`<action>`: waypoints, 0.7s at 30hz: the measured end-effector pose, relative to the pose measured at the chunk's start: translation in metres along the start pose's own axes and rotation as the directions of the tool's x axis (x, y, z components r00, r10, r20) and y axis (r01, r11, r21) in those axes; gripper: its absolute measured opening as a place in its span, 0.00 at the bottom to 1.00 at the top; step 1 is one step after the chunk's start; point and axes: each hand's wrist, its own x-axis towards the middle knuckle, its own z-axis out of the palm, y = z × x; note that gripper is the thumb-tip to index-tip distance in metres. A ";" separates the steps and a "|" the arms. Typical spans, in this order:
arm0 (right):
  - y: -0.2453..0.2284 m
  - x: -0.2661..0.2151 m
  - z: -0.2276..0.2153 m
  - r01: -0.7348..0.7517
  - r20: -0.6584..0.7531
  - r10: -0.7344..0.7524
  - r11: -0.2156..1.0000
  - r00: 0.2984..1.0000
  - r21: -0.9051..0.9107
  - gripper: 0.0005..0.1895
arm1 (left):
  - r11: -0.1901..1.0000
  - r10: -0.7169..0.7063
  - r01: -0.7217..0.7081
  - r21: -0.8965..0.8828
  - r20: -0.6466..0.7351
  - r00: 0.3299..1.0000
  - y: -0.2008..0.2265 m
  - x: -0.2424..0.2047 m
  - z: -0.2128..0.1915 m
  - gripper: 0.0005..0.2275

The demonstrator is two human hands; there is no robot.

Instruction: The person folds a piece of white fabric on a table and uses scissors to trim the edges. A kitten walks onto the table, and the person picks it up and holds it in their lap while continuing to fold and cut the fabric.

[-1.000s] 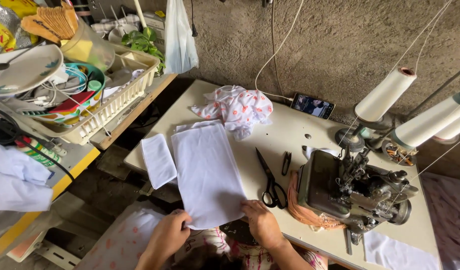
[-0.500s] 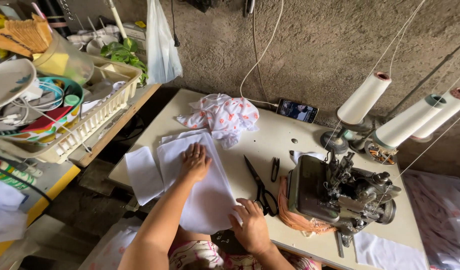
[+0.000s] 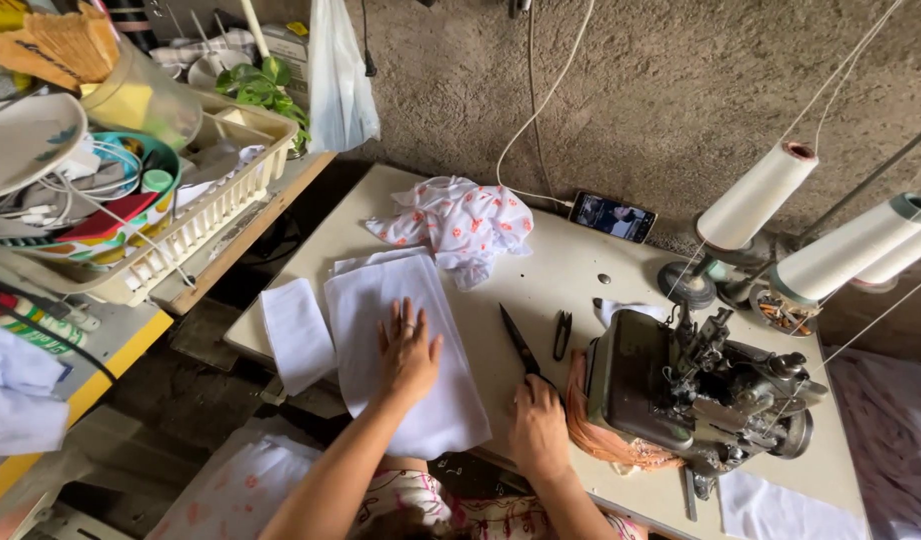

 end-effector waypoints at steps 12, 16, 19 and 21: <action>-0.025 0.021 -0.086 -0.494 0.570 0.364 0.865 0.736 0.086 0.23 | 0.972 -0.220 0.176 0.156 0.346 0.912 0.015 0.020 -0.037 0.31; -0.024 -0.018 -0.097 -0.700 0.607 0.477 0.687 0.636 0.193 0.26 | 0.986 -0.157 0.165 -0.013 0.255 0.954 0.007 -0.001 -0.025 0.34; -0.019 -0.067 -0.089 -0.808 0.645 0.489 0.325 0.588 0.491 0.22 | 0.928 0.207 -0.280 -0.245 -0.285 0.936 0.029 -0.045 -0.042 0.26; -0.015 -0.106 -0.068 -0.682 0.707 0.501 -0.276 0.498 0.677 0.11 | 0.856 0.293 -0.360 -0.370 -0.227 0.929 0.058 -0.083 -0.072 0.20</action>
